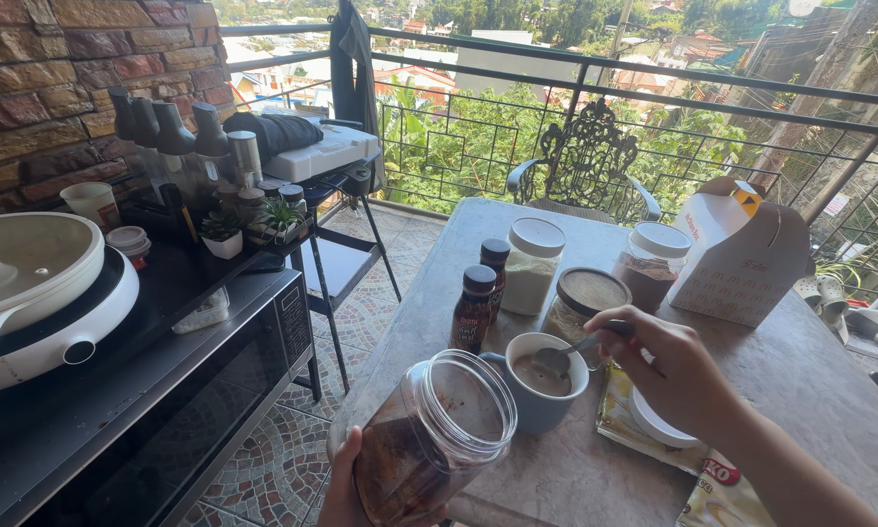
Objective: The person scoops white powder from a jar into a mug, stirs the mixture, then adds brown powder from another jar and stirs again. The person closes the jars and places them on a nearby shelf.
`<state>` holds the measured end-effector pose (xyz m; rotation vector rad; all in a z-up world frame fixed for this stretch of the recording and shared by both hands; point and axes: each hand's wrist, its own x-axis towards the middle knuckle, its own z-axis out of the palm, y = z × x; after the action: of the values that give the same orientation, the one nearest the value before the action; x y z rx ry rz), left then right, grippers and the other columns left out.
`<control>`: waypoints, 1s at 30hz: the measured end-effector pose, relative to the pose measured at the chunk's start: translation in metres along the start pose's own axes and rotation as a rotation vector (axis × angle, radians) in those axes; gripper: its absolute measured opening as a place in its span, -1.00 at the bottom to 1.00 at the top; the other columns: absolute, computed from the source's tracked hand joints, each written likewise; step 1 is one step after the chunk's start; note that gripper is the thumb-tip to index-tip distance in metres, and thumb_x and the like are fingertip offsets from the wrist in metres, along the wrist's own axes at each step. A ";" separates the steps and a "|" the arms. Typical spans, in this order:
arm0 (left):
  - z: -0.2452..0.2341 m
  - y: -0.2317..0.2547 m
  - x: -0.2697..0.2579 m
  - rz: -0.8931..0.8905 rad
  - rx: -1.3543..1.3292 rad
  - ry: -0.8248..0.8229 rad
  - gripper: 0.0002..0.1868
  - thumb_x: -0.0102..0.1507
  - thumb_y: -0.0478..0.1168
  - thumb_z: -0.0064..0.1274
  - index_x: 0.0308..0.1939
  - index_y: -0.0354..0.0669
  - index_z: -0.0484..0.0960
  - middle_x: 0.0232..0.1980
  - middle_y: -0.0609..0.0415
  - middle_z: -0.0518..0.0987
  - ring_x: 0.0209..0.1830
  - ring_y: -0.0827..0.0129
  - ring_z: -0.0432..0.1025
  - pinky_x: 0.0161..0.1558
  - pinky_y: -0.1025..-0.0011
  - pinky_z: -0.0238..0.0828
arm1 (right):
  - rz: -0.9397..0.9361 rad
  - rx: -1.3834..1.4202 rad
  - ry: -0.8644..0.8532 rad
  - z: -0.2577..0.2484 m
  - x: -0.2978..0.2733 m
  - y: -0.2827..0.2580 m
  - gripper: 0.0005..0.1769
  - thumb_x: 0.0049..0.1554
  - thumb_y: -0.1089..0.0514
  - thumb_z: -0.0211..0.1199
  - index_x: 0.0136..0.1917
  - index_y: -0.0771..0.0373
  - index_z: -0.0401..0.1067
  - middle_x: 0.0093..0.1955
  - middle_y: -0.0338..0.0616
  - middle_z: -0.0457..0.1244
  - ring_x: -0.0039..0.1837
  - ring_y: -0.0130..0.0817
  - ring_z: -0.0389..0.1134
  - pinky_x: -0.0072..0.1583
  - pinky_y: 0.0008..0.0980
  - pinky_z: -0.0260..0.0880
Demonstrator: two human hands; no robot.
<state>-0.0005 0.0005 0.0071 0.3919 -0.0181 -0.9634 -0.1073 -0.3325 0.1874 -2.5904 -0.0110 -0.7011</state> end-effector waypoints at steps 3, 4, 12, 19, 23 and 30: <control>0.009 -0.002 -0.003 -0.014 -0.063 0.015 -0.04 0.17 0.43 -0.21 0.44 -0.15 0.19 0.24 -0.35 0.40 0.11 -0.12 0.50 -0.04 -0.02 0.65 | -0.166 -0.019 0.115 -0.013 -0.009 -0.006 -0.75 0.19 0.24 0.12 0.16 0.18 0.42 -0.21 -0.21 0.44 -0.06 -0.46 0.54 -0.02 -0.37 0.53; 0.012 -0.004 -0.005 -0.008 -0.098 -0.011 -0.04 0.17 0.42 -0.19 0.45 -0.17 0.19 0.25 -0.36 0.40 0.12 -0.12 0.49 -0.03 -0.02 0.65 | -0.195 -0.034 0.138 -0.014 -0.011 -0.007 -0.76 0.20 0.24 0.13 0.16 0.19 0.39 -0.20 -0.21 0.44 -0.07 -0.46 0.54 -0.03 -0.37 0.53; 0.026 -0.009 -0.008 0.055 -0.094 -0.108 -0.11 0.18 0.36 -0.17 0.47 0.00 0.20 0.34 -0.27 0.40 0.25 -0.15 0.42 0.11 -0.19 0.52 | -0.073 -0.042 0.319 -0.005 -0.026 -0.010 -0.79 0.23 0.26 0.10 0.15 0.25 0.29 -0.26 -0.16 0.41 -0.17 -0.46 0.52 -0.15 -0.37 0.52; 0.030 -0.004 0.000 0.260 -0.039 -0.208 -0.13 0.22 0.36 -0.29 0.53 0.06 0.17 0.42 -0.20 0.38 0.37 -0.04 0.34 0.20 -0.21 0.36 | 0.160 0.116 0.461 -0.009 -0.020 -0.021 -0.80 0.34 0.28 -0.01 0.23 0.34 0.23 -0.27 0.02 0.36 -0.28 -0.37 0.37 -0.19 -0.37 0.40; 0.029 -0.004 0.004 0.216 -0.047 -0.212 -0.09 0.24 0.44 -0.43 0.46 -0.05 0.30 0.31 -0.18 0.43 0.34 -0.02 0.35 0.23 -0.24 0.47 | 0.296 0.424 0.579 -0.019 -0.013 -0.009 -0.79 0.39 0.25 -0.03 0.27 0.36 0.20 -0.21 0.08 0.32 -0.26 -0.28 0.34 -0.18 -0.25 0.39; 0.028 -0.004 0.024 0.243 -0.046 -0.183 -0.18 0.29 0.39 -0.42 0.30 -0.15 0.44 0.17 -0.21 0.55 0.17 0.01 0.52 0.09 -0.17 0.55 | 0.370 1.200 0.453 -0.038 -0.013 0.027 -0.82 0.42 0.16 0.07 0.19 0.31 0.34 -0.16 0.08 0.35 -0.19 -0.18 0.38 -0.13 -0.13 0.39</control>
<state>0.0046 -0.0299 0.0280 0.2516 -0.2055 -0.7549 -0.1332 -0.3720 0.1993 -1.2242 0.1400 -0.7793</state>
